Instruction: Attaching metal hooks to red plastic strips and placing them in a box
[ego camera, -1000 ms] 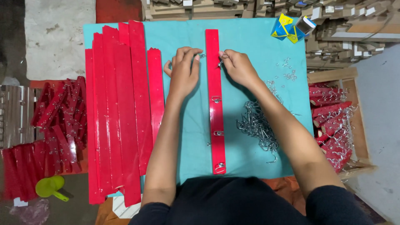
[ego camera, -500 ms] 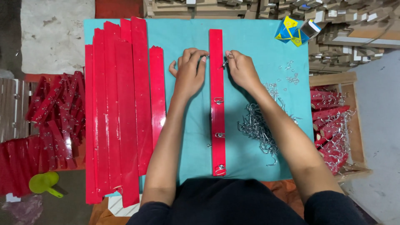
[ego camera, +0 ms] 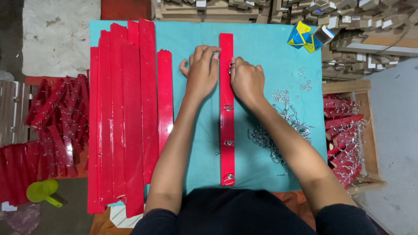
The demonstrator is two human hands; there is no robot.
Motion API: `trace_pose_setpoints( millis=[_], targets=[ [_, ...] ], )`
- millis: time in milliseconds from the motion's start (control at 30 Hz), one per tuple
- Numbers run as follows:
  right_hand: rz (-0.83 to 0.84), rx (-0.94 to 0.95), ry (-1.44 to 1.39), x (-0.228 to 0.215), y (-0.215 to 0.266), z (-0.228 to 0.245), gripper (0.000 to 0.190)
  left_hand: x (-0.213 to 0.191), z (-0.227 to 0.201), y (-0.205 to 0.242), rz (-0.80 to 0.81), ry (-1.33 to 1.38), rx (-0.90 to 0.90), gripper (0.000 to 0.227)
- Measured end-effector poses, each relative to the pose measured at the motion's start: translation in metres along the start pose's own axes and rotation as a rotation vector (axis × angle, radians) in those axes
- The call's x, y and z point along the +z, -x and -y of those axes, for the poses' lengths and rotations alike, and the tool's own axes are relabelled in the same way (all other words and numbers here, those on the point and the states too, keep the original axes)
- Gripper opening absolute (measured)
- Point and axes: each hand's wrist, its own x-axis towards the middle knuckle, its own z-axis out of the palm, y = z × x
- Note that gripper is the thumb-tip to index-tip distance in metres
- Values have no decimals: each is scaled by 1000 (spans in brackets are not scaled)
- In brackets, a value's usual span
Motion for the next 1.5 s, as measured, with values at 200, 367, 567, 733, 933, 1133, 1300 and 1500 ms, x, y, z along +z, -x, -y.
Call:
trace_pose_setpoints(
  millis=[200, 367, 567, 733, 933, 1133, 1300, 1500],
  targets=[
    [-112, 12, 46, 17, -1, 9, 25, 13, -31, -37, -161, -112, 64, 33],
    [-4, 57, 54, 25, 10, 5, 25, 52, -26, -74, -158, -277, 83, 27],
    [58, 122, -57, 28, 9, 7, 20, 84, 4, -77, -341, -457, 193, 22],
    [128, 132, -163, 18, 7, 9, 26, 84, 7, -80, -290, -454, 98, 26],
    [291, 222, -256, -10, 15, 16, 35, 80, 7, -70, -20, -296, -43, 38],
    [419, 189, -397, -69, 40, 4, 32, 81, 11, -54, -12, -289, -14, 40],
    [447, 233, -351, -122, 63, -64, 29, 81, 10, -56, -21, -273, -33, 40],
    [591, 331, -241, -94, 91, -111, 23, 82, 6, -56, -56, -302, -30, 37]
  ],
)
